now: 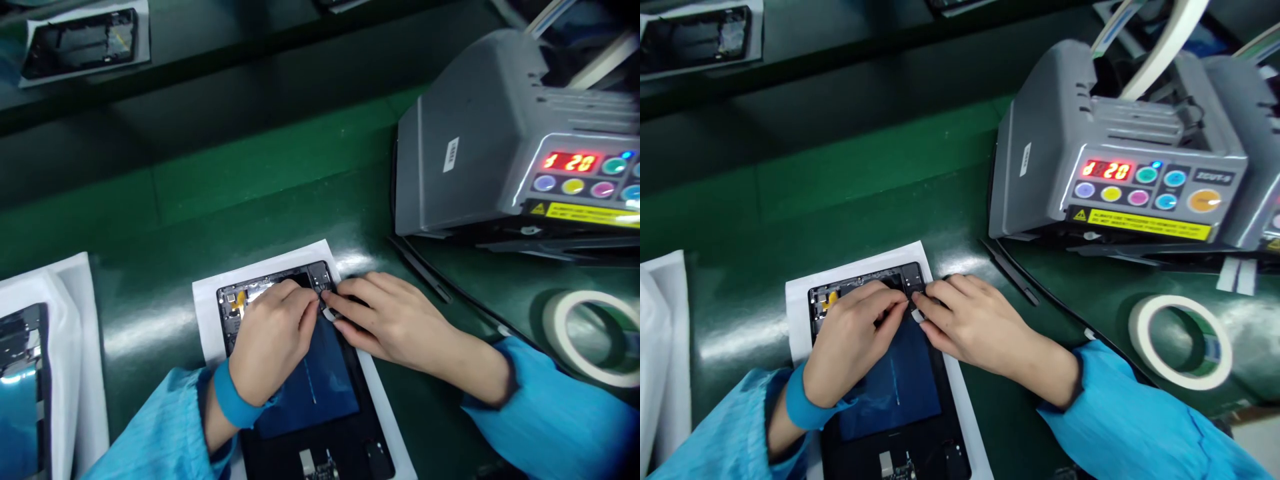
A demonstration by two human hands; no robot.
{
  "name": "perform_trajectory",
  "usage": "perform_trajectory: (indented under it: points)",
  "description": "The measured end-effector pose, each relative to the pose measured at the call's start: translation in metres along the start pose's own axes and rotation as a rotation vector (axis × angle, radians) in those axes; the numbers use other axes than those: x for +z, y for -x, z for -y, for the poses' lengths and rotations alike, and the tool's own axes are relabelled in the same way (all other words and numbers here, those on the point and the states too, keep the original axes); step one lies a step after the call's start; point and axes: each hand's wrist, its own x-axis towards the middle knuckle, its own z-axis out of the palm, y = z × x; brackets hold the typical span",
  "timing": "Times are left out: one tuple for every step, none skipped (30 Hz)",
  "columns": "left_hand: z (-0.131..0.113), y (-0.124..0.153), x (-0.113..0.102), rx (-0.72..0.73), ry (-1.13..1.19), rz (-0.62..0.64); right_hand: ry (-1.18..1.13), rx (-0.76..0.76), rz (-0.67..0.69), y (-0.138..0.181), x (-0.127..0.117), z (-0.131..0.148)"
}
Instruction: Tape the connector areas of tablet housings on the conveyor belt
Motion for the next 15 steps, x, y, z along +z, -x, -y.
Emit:
perform_trajectory:
  points:
    - [0.000,0.000,0.000,-0.001,-0.005,0.001,0.023,-0.012,-0.009,0.000,0.000,0.001]
    - [0.000,0.000,0.000,0.001,-0.011,0.001,0.050,-0.021,-0.014,0.000,0.000,0.002]
    - [0.000,0.000,0.001,0.005,-0.018,0.000,0.074,-0.027,-0.012,0.000,-0.001,0.003]
    - [0.000,0.000,0.001,0.009,-0.025,-0.002,0.087,-0.029,-0.008,0.000,-0.001,0.003]
    - [0.000,0.000,0.001,0.014,-0.030,-0.004,0.079,-0.023,-0.001,0.000,-0.001,0.004]
    - [0.000,0.001,0.001,0.019,-0.034,-0.006,0.048,-0.013,0.000,0.001,-0.001,0.003]
    - [0.000,0.001,0.001,0.023,-0.036,-0.009,-0.003,-0.001,-0.008,0.001,0.000,0.003]
    - [0.000,0.001,0.001,0.026,-0.037,-0.013,-0.066,0.009,-0.024,0.002,0.001,0.002]
    - [0.000,0.001,0.001,0.029,-0.038,-0.017,-0.126,0.016,-0.042,0.002,0.003,0.000]
    - [0.000,0.001,0.001,0.031,-0.040,-0.022,-0.173,0.019,-0.061,0.003,0.005,-0.001]
    - [0.000,0.001,0.001,0.033,-0.043,-0.026,-0.204,0.021,-0.076,0.004,0.006,-0.002]
    - [0.000,0.001,0.001,0.035,-0.045,-0.029,-0.220,0.021,-0.087,0.005,0.008,-0.003]
    - [0.000,0.001,0.002,0.036,-0.047,-0.030,-0.225,0.021,-0.089,0.005,0.009,-0.003]
    - [0.000,0.002,0.002,0.038,-0.048,-0.028,-0.224,0.020,-0.089,0.006,0.010,-0.003]
    - [0.000,0.002,0.003,0.042,-0.050,-0.025,-0.224,0.019,-0.090,0.006,0.011,-0.003]
